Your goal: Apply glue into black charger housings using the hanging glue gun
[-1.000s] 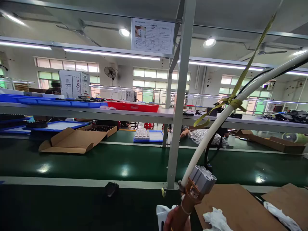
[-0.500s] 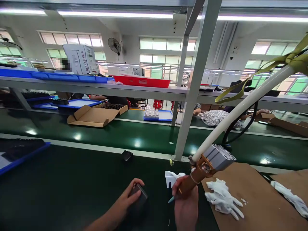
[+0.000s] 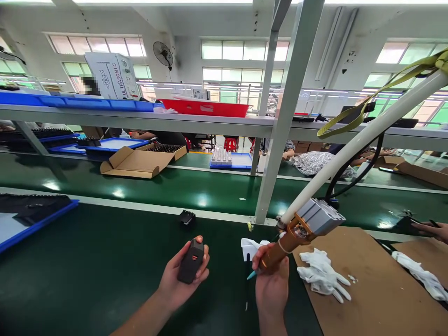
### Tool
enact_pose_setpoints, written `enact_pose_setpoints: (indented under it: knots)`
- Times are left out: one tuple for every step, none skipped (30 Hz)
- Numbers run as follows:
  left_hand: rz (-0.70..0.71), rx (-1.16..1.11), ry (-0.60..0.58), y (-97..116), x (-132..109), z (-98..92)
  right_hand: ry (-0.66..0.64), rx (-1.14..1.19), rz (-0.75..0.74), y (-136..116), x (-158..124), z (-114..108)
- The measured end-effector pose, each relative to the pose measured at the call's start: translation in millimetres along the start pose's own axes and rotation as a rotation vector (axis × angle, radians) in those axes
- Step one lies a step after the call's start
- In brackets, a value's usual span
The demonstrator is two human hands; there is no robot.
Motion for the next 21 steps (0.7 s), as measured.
enact_pose_setpoints:
  knots:
    - [0.012, 0.019, -0.034, 1.2, 0.1, 1.8, -0.002, -0.003, -0.002, 0.2, 0.1, -0.2]
    - [0.023, 0.04, -0.068, 2.3, 0.1, 3.4, -0.003, -0.005, -0.002, 0.6, 0.2, -0.6]
    - [0.032, 0.06, -0.099, 3.4, 0.1, 4.8, -0.002, -0.005, -0.002, 0.9, 0.2, -1.1]
    - [0.039, 0.079, -0.124, 4.3, 0.1, 5.8, -0.001, -0.005, 0.0, 1.3, 0.3, -1.5]
    - [0.045, 0.096, -0.143, 5.2, -0.2, 6.7, -0.001, -0.003, 0.002, 1.5, 0.4, -1.8]
    - [0.048, 0.111, -0.157, 6.0, -0.6, 7.3, -0.002, -0.001, 0.003, 1.7, 0.4, -1.8]
    - [0.05, 0.125, -0.165, 6.9, -1.2, 7.7, -0.003, 0.001, 0.003, 1.6, 0.4, -1.7]
    - [0.051, 0.139, -0.167, 7.9, -2.1, 7.7, -0.004, 0.001, 0.003, 1.5, 0.4, -1.5]
    - [0.056, 0.161, -0.163, 9.2, -3.0, 7.3, -0.005, -0.001, 0.001, 1.2, 0.3, -1.1]
    - [0.065, 0.202, -0.152, 10.9, -3.7, 6.1, -0.006, -0.005, -0.001, 0.9, 0.3, -0.7]
    - [0.076, 0.277, -0.133, 12.8, -3.9, 4.1, -0.007, -0.01, -0.005, 0.6, 0.2, -0.4]
    - [0.092, 0.405, -0.106, 15.2, -3.2, 1.0, -0.007, -0.017, -0.009, 0.4, 0.1, -0.2]
    - [0.117, 0.599, -0.069, 18.2, -1.2, -3.1, -0.008, -0.022, -0.012, 0.2, 0.0, -0.1]
    - [0.161, 0.857, -0.021, 22.0, 2.3, -8.1, -0.009, -0.025, -0.013, 0.3, 0.0, -0.3]
    - [0.219, 1.177, 0.033, 26.2, 7.4, -13.5, -0.009, -0.026, -0.013, 0.5, -0.1, -0.6]
    - [0.284, 1.511, 0.089, 30.3, 14.1, -19.2, -0.01, -0.025, -0.012, 0.8, -0.2, -1.1]
    - [0.353, 1.818, 0.146, 34.2, 22.3, -25.4, -0.012, -0.021, -0.01, 1.1, -0.2, -1.5]
    - [0.397, 2.068, 0.189, 37.4, 31.6, -32.4, -0.015, -0.016, -0.006, 1.4, -0.2, -1.9]
    - [0.412, 2.183, 0.223, 40.9, 41.4, -40.6, -0.018, -0.01, -0.002, 1.7, 0.0, -2.2]
    - [0.417, 2.242, 0.252, 44.8, 51.0, -48.8, -0.019, -0.003, 0.002, 2.0, 0.1, -2.4]
    - [0.418, 2.276, 0.278, 49.0, 59.8, -56.4, -0.017, 0.004, 0.006, 2.2, 0.3, -2.5]
Point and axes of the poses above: each hand's wrist, its own x-axis towards the middle knuckle, its own z-axis out of the palm, y = z × x, the point moved 3 cm from there along x, towards the middle knuckle, and after that the axes turned 3 degrees about -y, right-handed, at the moved point
